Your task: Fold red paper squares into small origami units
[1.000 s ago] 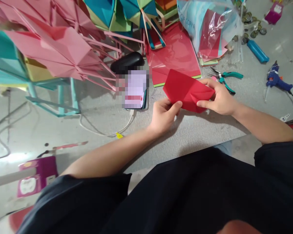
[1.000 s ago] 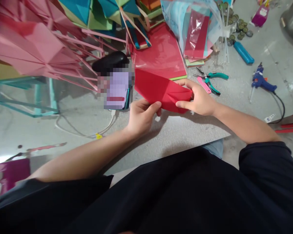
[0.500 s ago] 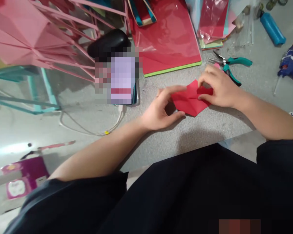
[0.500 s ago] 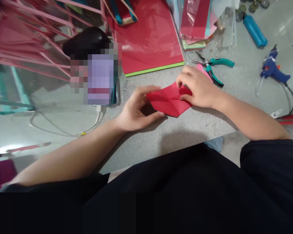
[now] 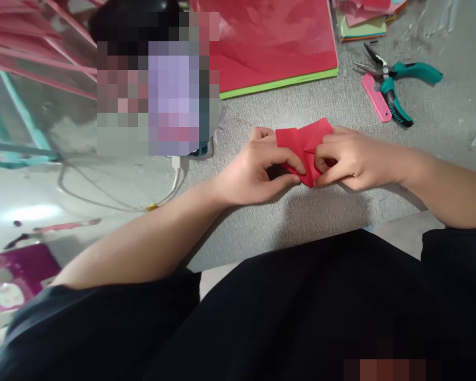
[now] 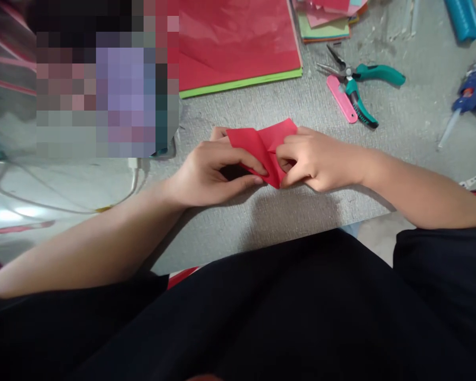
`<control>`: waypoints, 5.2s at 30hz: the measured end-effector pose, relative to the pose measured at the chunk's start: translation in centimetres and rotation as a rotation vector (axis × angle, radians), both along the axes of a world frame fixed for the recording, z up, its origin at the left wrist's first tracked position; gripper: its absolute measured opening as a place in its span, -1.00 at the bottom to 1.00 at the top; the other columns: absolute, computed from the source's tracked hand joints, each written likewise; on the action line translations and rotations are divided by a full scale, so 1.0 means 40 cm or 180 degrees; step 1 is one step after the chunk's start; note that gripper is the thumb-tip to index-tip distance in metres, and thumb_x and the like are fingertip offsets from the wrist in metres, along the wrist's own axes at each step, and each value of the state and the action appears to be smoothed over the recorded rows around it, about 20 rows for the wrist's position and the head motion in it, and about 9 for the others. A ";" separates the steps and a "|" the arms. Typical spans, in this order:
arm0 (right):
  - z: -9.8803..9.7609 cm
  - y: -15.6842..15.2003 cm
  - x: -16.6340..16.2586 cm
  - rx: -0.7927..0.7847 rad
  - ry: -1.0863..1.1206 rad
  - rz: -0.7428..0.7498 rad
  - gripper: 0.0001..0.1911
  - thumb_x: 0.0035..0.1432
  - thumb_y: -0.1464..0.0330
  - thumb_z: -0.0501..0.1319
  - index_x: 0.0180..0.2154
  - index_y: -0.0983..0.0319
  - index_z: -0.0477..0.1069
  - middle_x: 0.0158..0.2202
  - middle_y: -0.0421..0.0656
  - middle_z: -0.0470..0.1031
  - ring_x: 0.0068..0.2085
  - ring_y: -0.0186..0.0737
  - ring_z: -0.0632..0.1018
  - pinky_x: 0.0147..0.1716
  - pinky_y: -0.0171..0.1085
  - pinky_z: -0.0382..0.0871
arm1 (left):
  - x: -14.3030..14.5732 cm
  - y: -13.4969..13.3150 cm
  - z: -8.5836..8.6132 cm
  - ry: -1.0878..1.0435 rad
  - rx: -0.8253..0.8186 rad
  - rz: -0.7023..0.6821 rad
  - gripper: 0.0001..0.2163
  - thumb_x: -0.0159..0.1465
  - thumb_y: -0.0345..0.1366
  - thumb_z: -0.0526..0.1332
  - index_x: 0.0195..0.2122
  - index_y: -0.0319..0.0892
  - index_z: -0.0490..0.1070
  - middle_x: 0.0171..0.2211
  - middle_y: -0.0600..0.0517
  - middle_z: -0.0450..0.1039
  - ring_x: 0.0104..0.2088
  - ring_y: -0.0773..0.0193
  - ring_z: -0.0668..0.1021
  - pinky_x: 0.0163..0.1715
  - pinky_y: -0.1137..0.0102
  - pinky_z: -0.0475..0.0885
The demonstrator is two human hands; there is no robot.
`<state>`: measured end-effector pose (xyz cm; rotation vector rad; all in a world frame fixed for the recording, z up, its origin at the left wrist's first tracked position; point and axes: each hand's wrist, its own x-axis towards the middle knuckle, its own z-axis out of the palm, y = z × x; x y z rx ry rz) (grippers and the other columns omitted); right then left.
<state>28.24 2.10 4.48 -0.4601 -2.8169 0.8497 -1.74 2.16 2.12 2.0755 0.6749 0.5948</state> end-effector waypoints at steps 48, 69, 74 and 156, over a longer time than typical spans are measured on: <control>0.017 -0.014 -0.001 -0.0214 -0.0017 -0.0952 -0.69 0.66 0.23 0.15 0.18 0.15 0.61 0.08 0.04 0.60 0.06 0.10 0.61 0.07 0.08 0.60 | 0.032 -0.102 -0.027 0.0231 0.1781 0.0437 -0.71 0.65 -0.27 0.19 0.33 -0.04 0.50 0.19 -0.19 0.61 -0.04 0.10 0.76 -0.21 0.30 0.71; 0.062 0.073 -0.056 -0.2265 0.0279 -0.1828 -0.68 0.56 0.17 0.28 -0.27 0.18 0.57 -0.37 -0.23 0.47 -0.33 -0.24 0.43 -0.29 -0.20 0.32 | 0.044 -0.093 -0.021 0.0714 0.2005 0.0515 -0.68 0.65 -0.18 0.14 0.28 -0.12 0.54 0.04 -0.19 0.69 -0.02 -0.07 0.67 -0.04 0.07 0.52; 0.030 0.043 -0.062 -0.1794 0.0477 -0.2211 -0.79 0.45 0.24 0.43 0.02 0.17 0.63 -0.25 -0.20 0.55 -0.24 -0.20 0.56 -0.21 -0.19 0.46 | 0.049 -0.097 -0.015 0.0809 0.2083 0.0484 -0.64 0.65 -0.20 0.11 0.35 -0.17 0.50 0.07 -0.21 0.71 0.02 -0.07 0.68 -0.01 0.06 0.52; 0.067 0.012 0.004 -0.1121 -0.0277 -0.0515 -0.78 0.41 0.16 0.46 -0.26 0.14 0.65 0.07 -0.05 0.56 0.12 0.08 0.58 0.22 0.08 0.48 | 0.083 -0.066 -0.011 0.0334 0.0602 0.0449 -0.65 0.39 -0.27 0.33 0.19 -0.12 0.43 -0.06 -0.04 0.75 -0.05 0.03 0.77 0.16 0.07 0.52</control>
